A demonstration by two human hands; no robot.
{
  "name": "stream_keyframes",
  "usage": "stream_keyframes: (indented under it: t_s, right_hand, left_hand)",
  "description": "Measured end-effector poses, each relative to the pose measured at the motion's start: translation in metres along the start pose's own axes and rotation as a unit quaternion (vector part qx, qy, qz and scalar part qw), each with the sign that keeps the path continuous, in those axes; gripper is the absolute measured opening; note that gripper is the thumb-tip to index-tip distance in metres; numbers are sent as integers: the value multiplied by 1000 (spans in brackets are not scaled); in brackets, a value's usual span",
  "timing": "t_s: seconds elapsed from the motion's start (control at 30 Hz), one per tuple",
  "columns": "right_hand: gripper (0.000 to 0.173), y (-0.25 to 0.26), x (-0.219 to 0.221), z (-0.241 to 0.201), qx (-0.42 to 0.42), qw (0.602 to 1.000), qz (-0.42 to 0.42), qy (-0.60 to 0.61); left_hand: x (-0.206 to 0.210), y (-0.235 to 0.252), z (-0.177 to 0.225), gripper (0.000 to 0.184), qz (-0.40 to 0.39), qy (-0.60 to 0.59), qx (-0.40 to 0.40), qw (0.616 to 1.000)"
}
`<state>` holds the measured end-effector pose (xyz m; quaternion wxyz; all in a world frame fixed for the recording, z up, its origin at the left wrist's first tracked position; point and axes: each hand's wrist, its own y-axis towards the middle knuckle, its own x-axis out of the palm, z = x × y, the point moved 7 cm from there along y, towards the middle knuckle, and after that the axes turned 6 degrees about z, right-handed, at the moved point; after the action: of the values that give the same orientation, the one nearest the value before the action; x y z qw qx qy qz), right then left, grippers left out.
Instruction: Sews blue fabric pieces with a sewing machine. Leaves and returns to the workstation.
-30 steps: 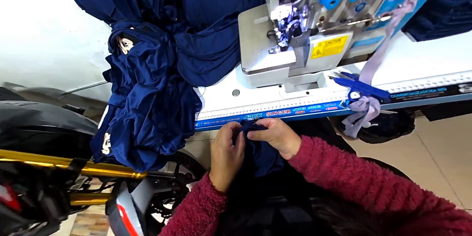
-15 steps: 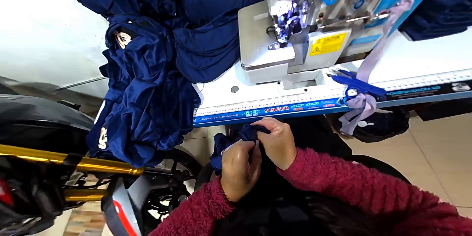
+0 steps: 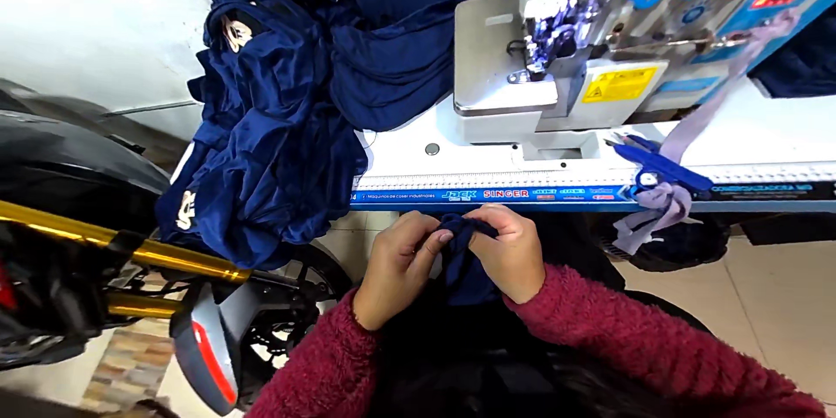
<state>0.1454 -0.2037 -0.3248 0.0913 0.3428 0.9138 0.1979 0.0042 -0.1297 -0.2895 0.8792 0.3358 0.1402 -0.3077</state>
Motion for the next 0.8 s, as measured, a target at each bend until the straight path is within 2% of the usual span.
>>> stream_keyframes:
  t_s: [0.07,0.13,0.2,0.33,0.53,0.67,0.8]
  right_hand:
    - [7,-1,0,2,15,1000,-6,0]
    - [5,1,-1,6,23,999,-21,8]
    - [5,3,-1,8,23,999,-38,1]
    - [5,6,0,9,10,999,-39,3]
    - [5,3,3,3,-15,998,-52,9]
    - [5,3,3,2,-21,998,-51,15]
    - [10,2,4,2,-56,996,-67,-12]
  left_hand:
    - [-2,1,12,20,-3,97,98,990]
    - [-1,1,14,20,-20,140,134,981]
    - [-2,4,9,23,-53,145,120,981]
    - [-12,20,0,26,-112,97,13,989]
    - [-16,47,2,15,-215,43,-70,973]
    - [-12,52,6,14,-265,50,-52,961]
    - [-10,45,8,17,-242,106,49,963]
